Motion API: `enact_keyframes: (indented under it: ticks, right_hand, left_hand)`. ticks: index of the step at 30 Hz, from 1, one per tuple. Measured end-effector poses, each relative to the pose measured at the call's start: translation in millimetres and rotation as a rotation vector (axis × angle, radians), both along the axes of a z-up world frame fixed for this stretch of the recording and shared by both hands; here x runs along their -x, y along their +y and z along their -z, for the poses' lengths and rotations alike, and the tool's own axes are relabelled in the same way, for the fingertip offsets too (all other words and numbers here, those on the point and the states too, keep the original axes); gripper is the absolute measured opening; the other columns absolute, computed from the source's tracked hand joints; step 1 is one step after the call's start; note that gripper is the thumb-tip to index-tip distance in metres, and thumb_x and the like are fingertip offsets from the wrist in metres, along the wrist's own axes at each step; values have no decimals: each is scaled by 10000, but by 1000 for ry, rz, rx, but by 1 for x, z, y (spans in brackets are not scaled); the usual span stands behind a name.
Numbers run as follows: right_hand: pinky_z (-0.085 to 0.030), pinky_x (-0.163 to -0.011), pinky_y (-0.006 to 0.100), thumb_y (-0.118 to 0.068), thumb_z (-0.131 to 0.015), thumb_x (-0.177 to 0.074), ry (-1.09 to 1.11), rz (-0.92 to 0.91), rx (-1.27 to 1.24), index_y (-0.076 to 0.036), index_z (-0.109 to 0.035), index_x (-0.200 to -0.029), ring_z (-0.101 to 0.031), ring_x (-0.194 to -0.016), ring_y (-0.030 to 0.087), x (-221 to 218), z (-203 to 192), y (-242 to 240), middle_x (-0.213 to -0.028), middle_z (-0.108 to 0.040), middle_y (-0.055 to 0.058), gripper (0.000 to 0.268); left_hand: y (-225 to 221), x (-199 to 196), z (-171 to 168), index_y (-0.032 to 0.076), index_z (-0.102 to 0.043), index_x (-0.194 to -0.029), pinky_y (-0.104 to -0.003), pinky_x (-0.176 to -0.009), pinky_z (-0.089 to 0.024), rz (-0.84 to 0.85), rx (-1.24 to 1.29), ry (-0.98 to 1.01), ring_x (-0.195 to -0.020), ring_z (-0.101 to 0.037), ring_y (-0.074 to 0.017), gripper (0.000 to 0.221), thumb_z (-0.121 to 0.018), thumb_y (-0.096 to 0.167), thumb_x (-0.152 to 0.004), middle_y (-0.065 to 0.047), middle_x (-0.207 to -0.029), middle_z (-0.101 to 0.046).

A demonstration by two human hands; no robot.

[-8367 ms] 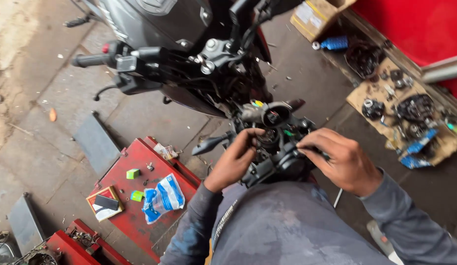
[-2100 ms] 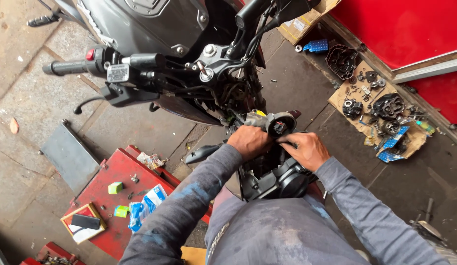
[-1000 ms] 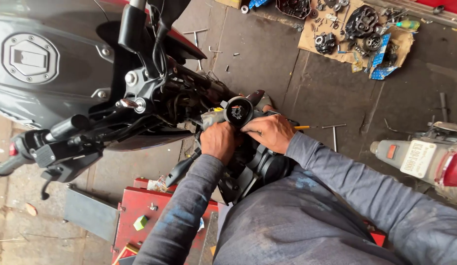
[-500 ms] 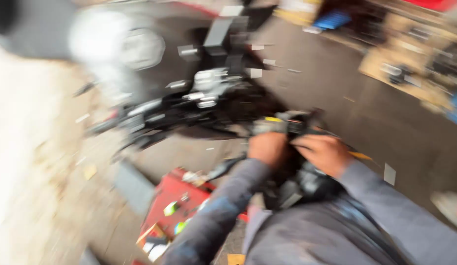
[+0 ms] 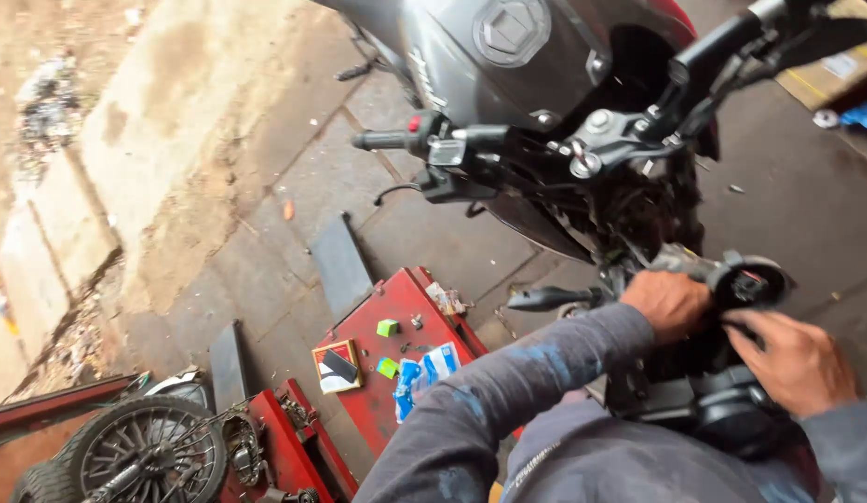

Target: The person works on the front of a motorcycle, handling the headlight housing and handlebar area. They remove and reposition the headlight assembly, manipulate wiring and connectors inside the housing, and use a screwdriver to loosen and tighten screws while reassembling the unit on the bike.

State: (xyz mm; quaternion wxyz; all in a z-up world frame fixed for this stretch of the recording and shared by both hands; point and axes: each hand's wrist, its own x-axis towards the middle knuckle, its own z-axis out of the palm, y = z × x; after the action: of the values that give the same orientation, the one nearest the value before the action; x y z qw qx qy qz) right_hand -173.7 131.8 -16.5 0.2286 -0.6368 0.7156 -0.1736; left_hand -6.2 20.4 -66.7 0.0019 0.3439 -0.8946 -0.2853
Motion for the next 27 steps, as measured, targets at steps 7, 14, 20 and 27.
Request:
enact_keyframes:
  ticks: [7, 14, 20, 27]
  right_hand:
    - [-558, -850, 465, -263, -700, -915, -94, -118, 14, -72, -705, -1118, -684, -986, 379, 0, -6, -9, -1078, -708, 160, 279]
    - [-566, -788, 464, -155, -730, -868, -198, -73, 27, -35, -707, -1057, -707, -897, 373, -10, -43, -18, -991, -729, 165, 226]
    - [-565, -781, 459, -175, -728, -876, -161, -25, -27, -49, -722, -1067, -704, -875, 371, -10, -40, -15, -976, -729, 170, 229]
    - [-568, -797, 450, -189, -724, -884, -178, -5, -12, -70, -723, -1044, -713, -881, 347, -15, -39, -13, -965, -744, 118, 199]
  left_hand:
    - [-5, -14, 6, 146, -743, -771, -458, -549, -578, 97, 71, -144, -685, -747, -291, 185, -644, 249, -889, -105, -753, -750]
    - [-14, -31, -29, 51, -712, -866, -484, -663, -596, 100, -56, -17, -763, -734, -390, 67, -669, 102, -871, -203, -808, -729]
    - [-24, -41, -51, 59, -708, -938, -492, -680, -585, 196, -99, 85, -795, -722, -404, 70, -685, 78, -874, -212, -836, -727]
    - [-31, -49, -94, 66, -754, -1087, -459, -753, -580, 135, -257, 262, -884, -718, -381, 240, -654, 37, -872, -202, -953, -743]
